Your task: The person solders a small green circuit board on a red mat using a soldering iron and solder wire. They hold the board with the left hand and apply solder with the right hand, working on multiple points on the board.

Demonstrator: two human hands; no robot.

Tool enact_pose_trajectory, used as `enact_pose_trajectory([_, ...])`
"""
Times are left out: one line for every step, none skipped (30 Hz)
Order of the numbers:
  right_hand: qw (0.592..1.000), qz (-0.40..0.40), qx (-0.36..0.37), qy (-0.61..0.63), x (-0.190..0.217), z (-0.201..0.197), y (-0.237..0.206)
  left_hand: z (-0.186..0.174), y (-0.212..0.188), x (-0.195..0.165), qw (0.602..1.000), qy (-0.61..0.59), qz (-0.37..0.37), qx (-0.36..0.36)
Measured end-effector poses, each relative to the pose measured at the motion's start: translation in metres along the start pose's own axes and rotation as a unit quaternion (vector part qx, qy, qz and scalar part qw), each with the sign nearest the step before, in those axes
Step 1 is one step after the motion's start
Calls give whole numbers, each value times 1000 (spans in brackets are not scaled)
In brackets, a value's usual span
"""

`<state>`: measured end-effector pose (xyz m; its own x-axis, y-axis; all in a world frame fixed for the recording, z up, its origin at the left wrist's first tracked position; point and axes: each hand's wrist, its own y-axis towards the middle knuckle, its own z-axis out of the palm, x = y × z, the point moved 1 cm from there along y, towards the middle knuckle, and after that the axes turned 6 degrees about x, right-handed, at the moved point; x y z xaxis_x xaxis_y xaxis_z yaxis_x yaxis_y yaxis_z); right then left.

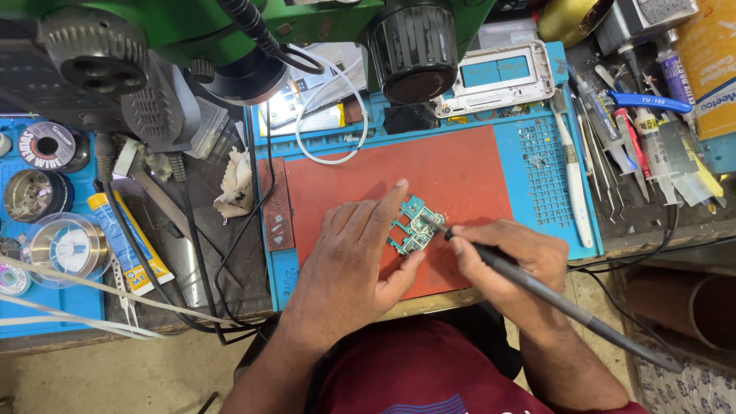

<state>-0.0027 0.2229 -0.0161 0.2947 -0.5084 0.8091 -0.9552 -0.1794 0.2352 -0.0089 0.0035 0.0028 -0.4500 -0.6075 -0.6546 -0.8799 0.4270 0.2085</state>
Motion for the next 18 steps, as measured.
enact_pose_trajectory([1000,4,13,-4,1,-3,-2,1,0,-3,1000,0,2,-2])
enact_pose_trajectory([1000,8,25,-8,1,-6,-4,2,-1,-6,1000,0,4,-4])
enact_pose_trajectory([1000,-1,8,-3,1,-8,-5,3,-1,-8,1000,0,3,-2])
enact_pose_trajectory([1000,-14,-9,-1,6,2,-3,-3,-6,-2,1000,1,3,-6])
enact_pose_trajectory([999,-23,-25,5,6,0,-5,-2,-8,-4,1000,1,1,-4])
enact_pose_trajectory([1000,-9,-13,0,7,-2,-9,-2,-9,-7,1000,1,5,-7])
enact_pose_trajectory([1000,5,0,-4,8,-5,-12,-1,-10,-10,1000,2,9,-10])
enact_pose_trajectory([1000,19,13,-8,9,-7,-15,-1,-12,-14,1000,3,12,-13])
enact_pose_trajectory([1000,11,0,-4,10,-9,-17,1,-13,-17,1000,2,9,-10])
enact_pose_trajectory([1000,8,-14,-1,8,-5,4,-5,4,-4,1000,-4,6,-4])
enact_pose_trajectory([1000,0,-28,3,12,7,24,-18,12,13,1000,-6,5,-1])
enact_pose_trajectory([1000,9,-18,-6,14,6,23,-19,11,11,1000,-4,7,-2])
enact_pose_trajectory([1000,18,-7,-14,15,5,22,-20,11,10,1000,-3,10,-4])
enact_pose_trajectory([999,27,3,-22,15,3,20,-21,10,8,1000,-1,13,-6])
enact_pose_trajectory([999,30,-5,-12,14,2,18,-22,10,5,1000,-2,12,-6])
enact_pose_trajectory([999,34,-14,-3,6,0,36,-24,28,13,1000,-3,10,-6])
enact_pose_trajectory([999,37,-22,7,6,-1,34,-25,28,10,1000,-4,9,-5])
enact_pose_trajectory([999,38,-16,5,8,-3,34,-27,28,8,1000,-4,11,-7])
